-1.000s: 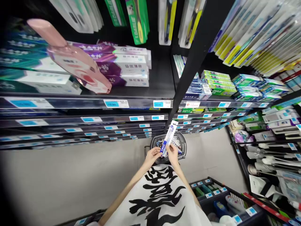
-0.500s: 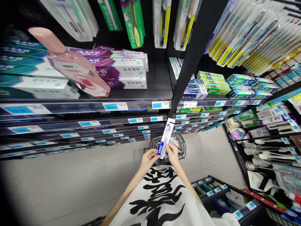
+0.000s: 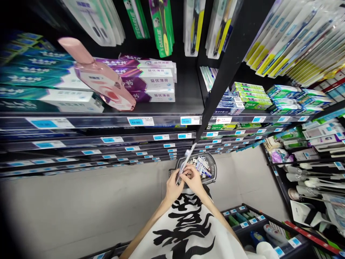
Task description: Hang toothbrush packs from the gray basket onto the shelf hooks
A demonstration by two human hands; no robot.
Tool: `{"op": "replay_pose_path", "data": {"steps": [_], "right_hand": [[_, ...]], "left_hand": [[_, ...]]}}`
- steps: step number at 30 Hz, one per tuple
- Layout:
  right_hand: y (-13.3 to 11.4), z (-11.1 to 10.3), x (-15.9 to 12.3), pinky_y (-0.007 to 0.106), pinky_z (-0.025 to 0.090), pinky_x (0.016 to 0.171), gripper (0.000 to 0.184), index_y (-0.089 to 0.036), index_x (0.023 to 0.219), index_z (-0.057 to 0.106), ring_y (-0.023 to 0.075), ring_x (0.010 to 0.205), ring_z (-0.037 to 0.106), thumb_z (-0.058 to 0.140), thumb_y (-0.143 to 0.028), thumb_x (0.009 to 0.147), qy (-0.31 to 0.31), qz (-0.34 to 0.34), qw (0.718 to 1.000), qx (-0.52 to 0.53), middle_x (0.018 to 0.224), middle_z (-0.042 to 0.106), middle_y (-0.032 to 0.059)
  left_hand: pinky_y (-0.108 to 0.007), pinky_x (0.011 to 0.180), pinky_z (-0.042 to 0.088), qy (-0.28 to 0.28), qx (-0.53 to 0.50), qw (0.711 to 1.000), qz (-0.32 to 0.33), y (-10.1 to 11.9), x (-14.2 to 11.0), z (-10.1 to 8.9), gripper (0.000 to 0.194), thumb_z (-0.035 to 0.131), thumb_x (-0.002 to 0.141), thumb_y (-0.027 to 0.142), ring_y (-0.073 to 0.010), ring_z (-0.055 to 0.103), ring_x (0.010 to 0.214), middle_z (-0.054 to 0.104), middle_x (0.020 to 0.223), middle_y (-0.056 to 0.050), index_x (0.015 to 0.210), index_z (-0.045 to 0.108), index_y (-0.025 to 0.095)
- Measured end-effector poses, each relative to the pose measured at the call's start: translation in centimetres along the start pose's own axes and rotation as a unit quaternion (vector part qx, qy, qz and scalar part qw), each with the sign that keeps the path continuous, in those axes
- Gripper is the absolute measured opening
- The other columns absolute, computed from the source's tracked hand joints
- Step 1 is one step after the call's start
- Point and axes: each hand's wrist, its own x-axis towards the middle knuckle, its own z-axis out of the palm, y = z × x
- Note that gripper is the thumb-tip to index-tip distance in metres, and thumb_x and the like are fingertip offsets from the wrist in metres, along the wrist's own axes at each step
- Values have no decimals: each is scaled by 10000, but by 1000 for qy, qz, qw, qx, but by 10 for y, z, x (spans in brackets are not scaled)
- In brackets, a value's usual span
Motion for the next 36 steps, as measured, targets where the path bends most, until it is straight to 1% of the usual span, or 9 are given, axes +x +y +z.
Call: {"op": "replay_pose_path", "data": {"steps": [4,7,11,14,16,19,23,30,36], "right_hand": [[1,-1,-3,233,481,500,349,-231,896,586,109,541,589,868,-351,729,42,47,998,16,861,697,2],[-3,-6,-3,204,381,400,433,-247,985,537,55,421,448,872,-356,733,91,38,995,20,898,725,-7],[-10,-13,-1,213,446,447,493,-247,1177,569,82,514,535,807,-461,802,5,48,994,102,1006,744,47],[-13,-14,-2,209,445,444,438,-214,1090,643,86,527,547,828,-461,779,-64,75,986,132,898,730,33],[-14,-13,-4,191,365,376,387,-198,971,659,63,451,472,856,-444,747,-64,90,985,130,744,680,-11],[-14,-10,-6,186,233,317,396,-197,912,640,43,375,359,874,-450,717,-20,119,984,128,601,602,-63],[-17,-11,-6,205,293,357,404,-197,876,635,56,394,400,905,-419,675,28,118,984,129,588,594,-74],[-15,-14,-5,224,350,401,432,-194,900,649,81,437,454,919,-430,659,35,106,984,141,645,625,-51],[-10,-12,-8,215,315,406,573,-195,788,655,92,462,431,785,-745,688,152,102,971,154,582,536,-49]], "left_hand": [[-400,933,583,-77,-114,982,-129,-1,1,-8,423,608,938,453,-282,736,1049,763,1176,-132,1246,668,169],[-292,616,572,-123,-265,933,-210,1,0,-11,515,603,925,598,-191,719,657,788,902,-98,1148,678,139],[-188,338,274,-157,-433,831,-312,3,-8,-11,564,617,876,701,-65,337,284,539,442,57,954,658,144],[-175,332,183,-254,-492,756,-350,5,-15,-10,545,623,879,690,-40,155,275,344,352,115,893,664,147],[-177,355,188,-297,-503,734,-347,9,-18,-7,555,603,887,693,-34,160,298,332,370,108,845,663,143],[-212,397,276,-304,-496,743,-331,17,-20,-1,674,475,889,791,-62,321,338,461,456,49,841,655,143],[-249,395,278,-273,-493,757,-331,22,-17,2,794,337,867,874,-91,365,347,509,505,27,925,643,143],[-234,421,290,-260,-497,761,-325,14,-17,-1,677,515,868,775,-84,394,375,514,524,19,927,658,116],[-232,392,300,-262,-410,792,-368,7,-23,10,701,568,800,825,-89,425,366,544,519,0,982,708,163]]}}
